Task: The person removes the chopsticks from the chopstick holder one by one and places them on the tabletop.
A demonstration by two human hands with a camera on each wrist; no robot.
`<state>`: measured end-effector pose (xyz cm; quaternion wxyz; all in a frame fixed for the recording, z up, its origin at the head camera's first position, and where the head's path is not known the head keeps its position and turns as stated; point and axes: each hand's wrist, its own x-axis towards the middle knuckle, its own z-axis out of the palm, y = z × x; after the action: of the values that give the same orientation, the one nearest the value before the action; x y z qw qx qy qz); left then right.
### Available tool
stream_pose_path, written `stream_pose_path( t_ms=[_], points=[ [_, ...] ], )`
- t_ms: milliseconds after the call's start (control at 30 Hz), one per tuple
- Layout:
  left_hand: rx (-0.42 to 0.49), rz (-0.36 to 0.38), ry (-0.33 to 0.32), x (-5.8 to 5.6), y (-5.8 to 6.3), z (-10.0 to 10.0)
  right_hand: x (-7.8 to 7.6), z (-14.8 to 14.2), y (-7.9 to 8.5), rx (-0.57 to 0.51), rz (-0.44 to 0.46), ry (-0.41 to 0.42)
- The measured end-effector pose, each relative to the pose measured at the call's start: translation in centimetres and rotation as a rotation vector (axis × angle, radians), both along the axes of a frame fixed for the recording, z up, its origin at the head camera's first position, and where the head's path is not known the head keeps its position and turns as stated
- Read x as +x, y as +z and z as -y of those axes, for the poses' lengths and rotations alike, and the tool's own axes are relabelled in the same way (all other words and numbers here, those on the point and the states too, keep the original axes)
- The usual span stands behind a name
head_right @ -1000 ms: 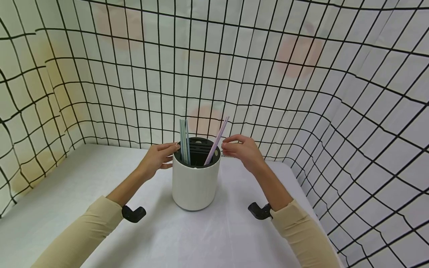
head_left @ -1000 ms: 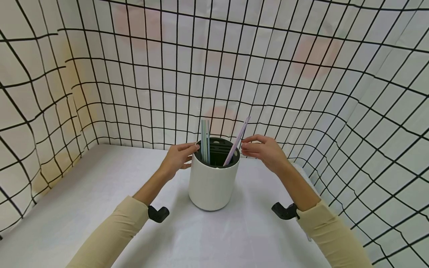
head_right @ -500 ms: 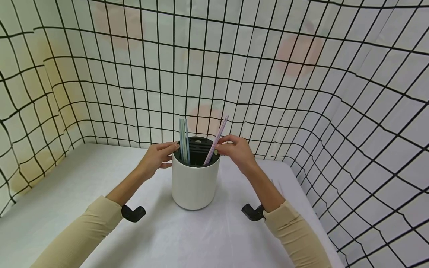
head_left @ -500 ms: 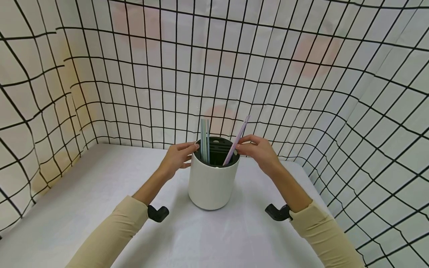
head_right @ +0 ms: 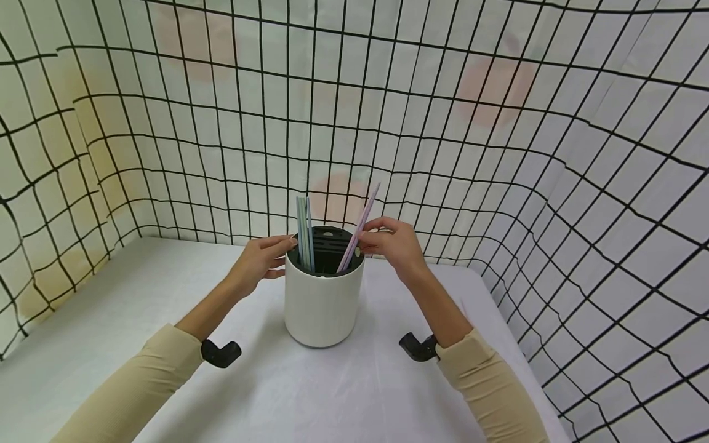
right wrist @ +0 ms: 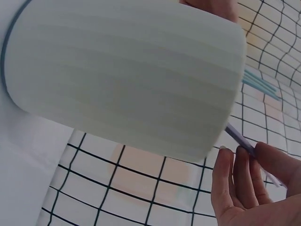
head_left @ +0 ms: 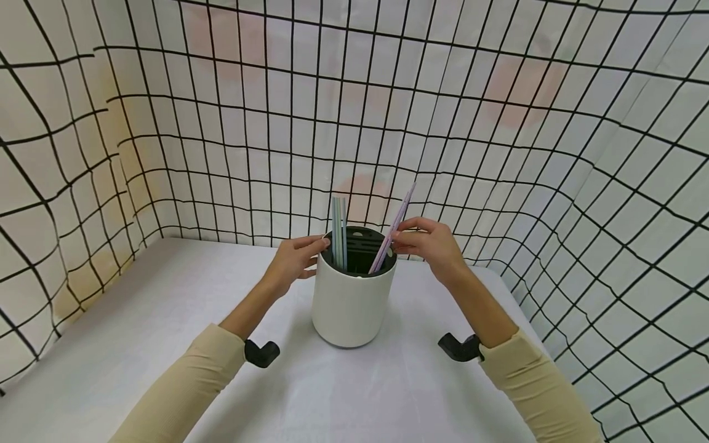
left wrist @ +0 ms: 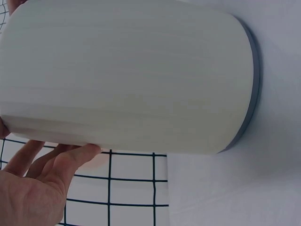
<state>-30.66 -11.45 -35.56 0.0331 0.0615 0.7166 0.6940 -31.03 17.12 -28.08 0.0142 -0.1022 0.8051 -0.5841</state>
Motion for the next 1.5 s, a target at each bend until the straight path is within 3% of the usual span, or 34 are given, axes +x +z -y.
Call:
stream_pose_path(
  t_ms=[633,800,1033,1300,1500],
  points=[
    [-0.002,-0.001,0.003,0.0,-0.2,0.2,1.1,-3.0,8.0,-0.215,-0.156,-0.036],
    [0.0,-0.012,-0.001,0.0,-0.1,0.2,1.2,-5.0,9.0,-0.276,-0.156,-0.046],
    [0.003,-0.016,-0.008,-0.1,-0.2,0.1,0.7,-8.9,6.8,-0.283,-0.087,-0.102],
    [0.004,-0.009,-0.006,-0.1,-0.2,0.0,-0.5,-13.5,2.4,-0.297,0.081,-0.122],
    [0.006,-0.02,-0.008,0.0,-0.1,0.0,-1.2,-16.4,-0.8,-0.246,0.181,-0.136]
  ],
)
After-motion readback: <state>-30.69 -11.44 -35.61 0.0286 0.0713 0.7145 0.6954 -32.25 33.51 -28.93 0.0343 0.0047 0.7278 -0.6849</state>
